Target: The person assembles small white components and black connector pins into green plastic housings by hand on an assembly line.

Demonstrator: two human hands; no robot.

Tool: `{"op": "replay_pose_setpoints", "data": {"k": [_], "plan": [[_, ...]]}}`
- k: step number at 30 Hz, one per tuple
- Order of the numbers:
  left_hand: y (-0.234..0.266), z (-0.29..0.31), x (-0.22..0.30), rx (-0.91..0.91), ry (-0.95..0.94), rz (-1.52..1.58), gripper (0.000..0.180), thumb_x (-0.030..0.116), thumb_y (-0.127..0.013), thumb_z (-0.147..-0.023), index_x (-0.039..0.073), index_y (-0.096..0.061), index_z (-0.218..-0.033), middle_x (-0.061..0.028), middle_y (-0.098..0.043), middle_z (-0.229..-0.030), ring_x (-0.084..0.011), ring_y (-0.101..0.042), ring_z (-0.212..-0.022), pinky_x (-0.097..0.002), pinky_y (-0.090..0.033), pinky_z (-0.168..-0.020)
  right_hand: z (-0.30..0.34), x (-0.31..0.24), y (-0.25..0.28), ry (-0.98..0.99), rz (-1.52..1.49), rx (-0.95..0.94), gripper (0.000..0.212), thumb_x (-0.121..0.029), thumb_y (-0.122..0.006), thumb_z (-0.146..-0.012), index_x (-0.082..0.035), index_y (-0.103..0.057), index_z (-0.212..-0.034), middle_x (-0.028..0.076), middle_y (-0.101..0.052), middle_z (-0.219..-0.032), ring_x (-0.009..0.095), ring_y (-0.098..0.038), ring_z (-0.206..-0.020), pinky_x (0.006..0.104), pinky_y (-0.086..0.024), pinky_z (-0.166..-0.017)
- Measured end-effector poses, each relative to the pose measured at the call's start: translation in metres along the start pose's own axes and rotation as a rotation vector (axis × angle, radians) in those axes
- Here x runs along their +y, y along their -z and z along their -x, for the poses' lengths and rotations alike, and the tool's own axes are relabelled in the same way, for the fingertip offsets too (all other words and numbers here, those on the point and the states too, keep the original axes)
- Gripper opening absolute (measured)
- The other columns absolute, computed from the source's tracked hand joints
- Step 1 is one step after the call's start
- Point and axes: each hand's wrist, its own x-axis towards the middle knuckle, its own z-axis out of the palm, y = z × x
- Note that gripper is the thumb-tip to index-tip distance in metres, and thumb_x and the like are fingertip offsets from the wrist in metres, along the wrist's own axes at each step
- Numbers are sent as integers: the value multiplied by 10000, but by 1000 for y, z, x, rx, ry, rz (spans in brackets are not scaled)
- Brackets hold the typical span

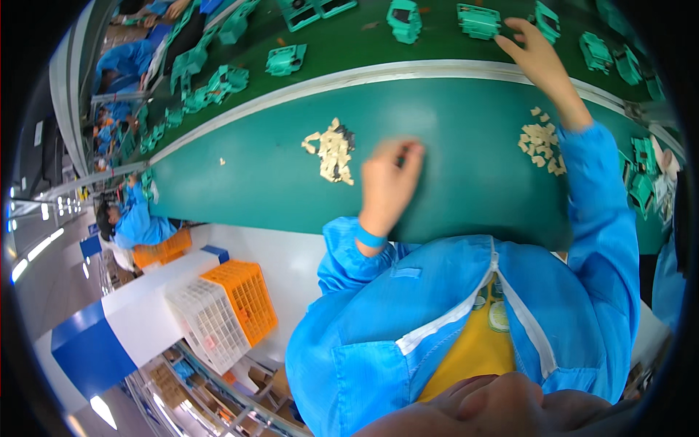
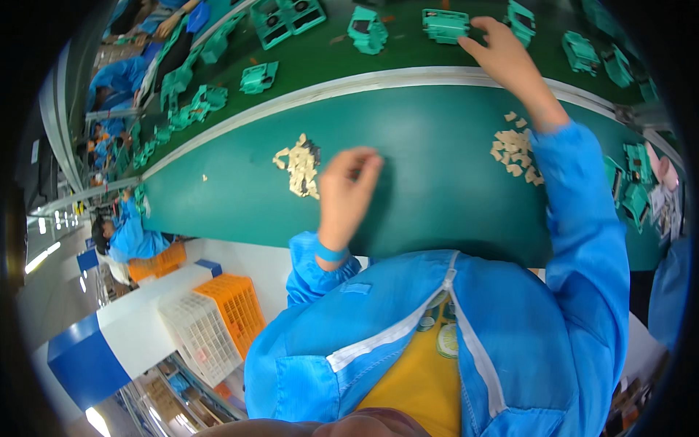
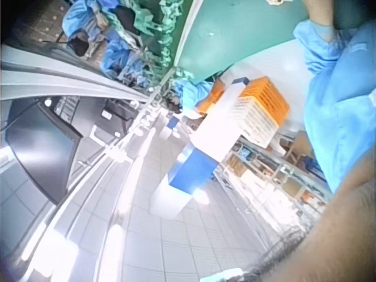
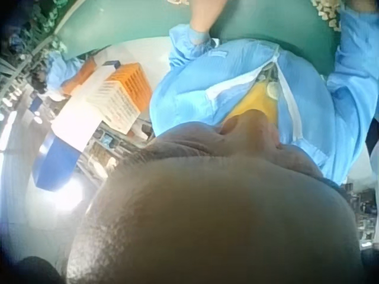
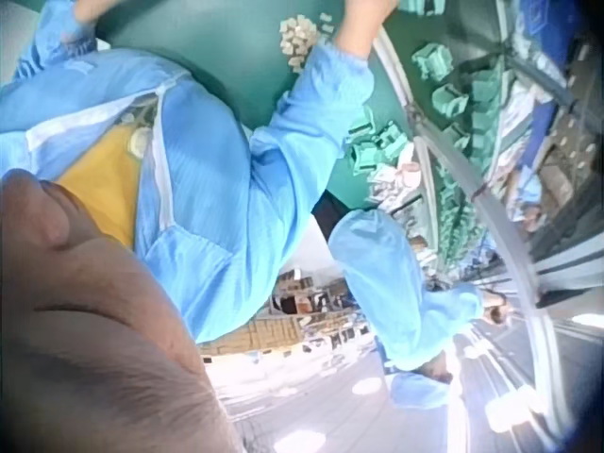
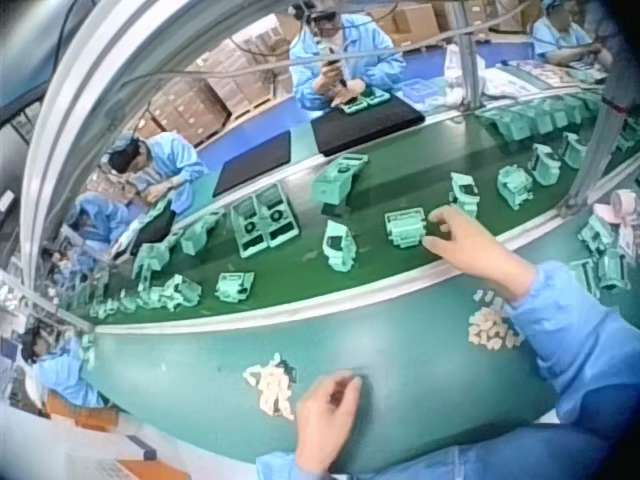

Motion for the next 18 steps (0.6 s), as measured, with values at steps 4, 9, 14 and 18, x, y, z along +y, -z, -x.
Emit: {"op": "replay_pose_setpoints", "data": {"k": [4, 9, 14, 18], "plan": [[51, -15, -52, 300, 113, -317, 174, 129, -700, -923, -12, -722, -1022, -145, -720, -917, -256, -706, -754, -349, -562, -671, 87, -55, 37, 27, -208, -84, 276, -182, -671, -968, -3, -649, -1177, 111, -687, -1188, 248, -655, -1079, 335, -524, -876], [55, -35, -75, 417, 92, -593, 283, 216, -717, -906, -42, -712, -1021, -150, -718, -952, -259, -714, -763, -350, -561, -678, 146, -70, 33, 85, -233, -125, 166, -95, -675, -946, 22, -672, -1064, 110, -690, -1131, 216, -653, -993, 309, -525, -827], [63, -39, -65, 315, 348, -249, 263, 245, -697, -917, -10, -719, -975, -161, -713, -884, -309, -706, -798, -424, -544, -724, 166, -65, 33, -37, -304, -179, 124, -67, -667, -944, 28, -675, -1022, 114, -701, -1019, 196, -658, -902, 302, -524, -806], [65, -32, -53, 275, 345, -220, 265, 225, -645, -949, -23, -721, -1006, -194, -717, -890, -327, -704, -815, -422, -538, -738, 173, -63, 34, -57, -341, -206, 117, -67, -669, -944, 28, -675, -1011, 102, -696, -966, 189, -657, -862, 298, -521, -792]]}}
